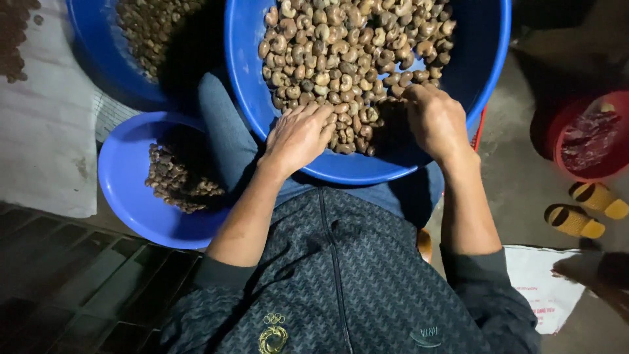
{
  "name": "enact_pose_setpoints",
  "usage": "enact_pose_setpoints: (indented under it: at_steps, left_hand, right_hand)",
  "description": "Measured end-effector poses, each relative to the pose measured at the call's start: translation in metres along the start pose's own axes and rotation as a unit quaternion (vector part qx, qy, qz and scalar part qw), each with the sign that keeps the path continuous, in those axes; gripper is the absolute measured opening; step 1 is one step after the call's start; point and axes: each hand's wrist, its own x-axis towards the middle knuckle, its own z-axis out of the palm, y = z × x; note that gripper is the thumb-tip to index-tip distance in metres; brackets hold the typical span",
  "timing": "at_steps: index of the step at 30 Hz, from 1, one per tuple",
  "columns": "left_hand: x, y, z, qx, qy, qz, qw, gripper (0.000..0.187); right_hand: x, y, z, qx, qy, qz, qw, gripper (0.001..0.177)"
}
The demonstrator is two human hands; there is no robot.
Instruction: Manually sorting nuts from a large blue bowl into a smaller red basket at a fast pace.
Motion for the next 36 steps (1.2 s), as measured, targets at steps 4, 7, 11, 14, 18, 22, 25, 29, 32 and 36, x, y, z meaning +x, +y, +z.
enact_pose_setpoints:
  at_steps: [4,7,11,14,18,22,25,29,32,36]
  left_hand:
    - [0.003,-0.014,0.02,0.02,0.017,-0.015,1.0,0.018]
    - [0.003,-0.017,0.02,0.008,0.023,-0.015,1.0,0.018]
    - [0.003,-0.01,0.008,-0.015,0.007,-0.014,1.0,0.021]
    - [0.008,-0.002,0.003,0.0,-0.004,-0.03,1.0,0.023]
    - [0.024,0.012,0.009,-0.018,-0.016,-0.043,0.999,0.018]
    - [0.05,0.022,0.033,0.016,-0.047,0.004,0.999,0.035]
    - [0.063,0.028,0.052,-0.008,-0.099,-0.009,0.995,0.029]
    - [0.075,0.03,0.074,0.05,-0.076,0.034,0.995,0.02]
    - [0.078,0.026,0.073,0.08,-0.095,0.023,0.992,0.01]
    - [0.072,0.036,0.019,-0.108,-0.11,-0.049,0.987,0.014]
  right_hand:
    - [0.027,-0.01,0.029,-0.037,-0.1,0.019,0.994,0.041]
    - [0.037,-0.018,0.05,-0.043,-0.099,0.035,0.994,0.034]
    - [0.033,-0.012,0.043,-0.061,-0.082,0.015,0.995,0.033]
    - [0.023,-0.019,-0.008,0.007,-0.025,0.034,0.999,0.033]
    - [0.004,-0.029,-0.073,0.563,0.107,0.12,0.81,0.013]
    - [-0.008,-0.009,-0.079,0.807,0.147,0.156,0.55,0.02]
    - [-0.014,-0.007,-0.082,0.787,0.166,0.185,0.565,0.021]
    - [-0.018,-0.01,-0.085,0.771,0.19,0.253,0.553,0.031]
    - [-0.02,-0.007,-0.081,0.791,0.186,0.235,0.534,0.032]
    - [-0.018,-0.003,-0.075,0.793,0.181,0.184,0.551,0.018]
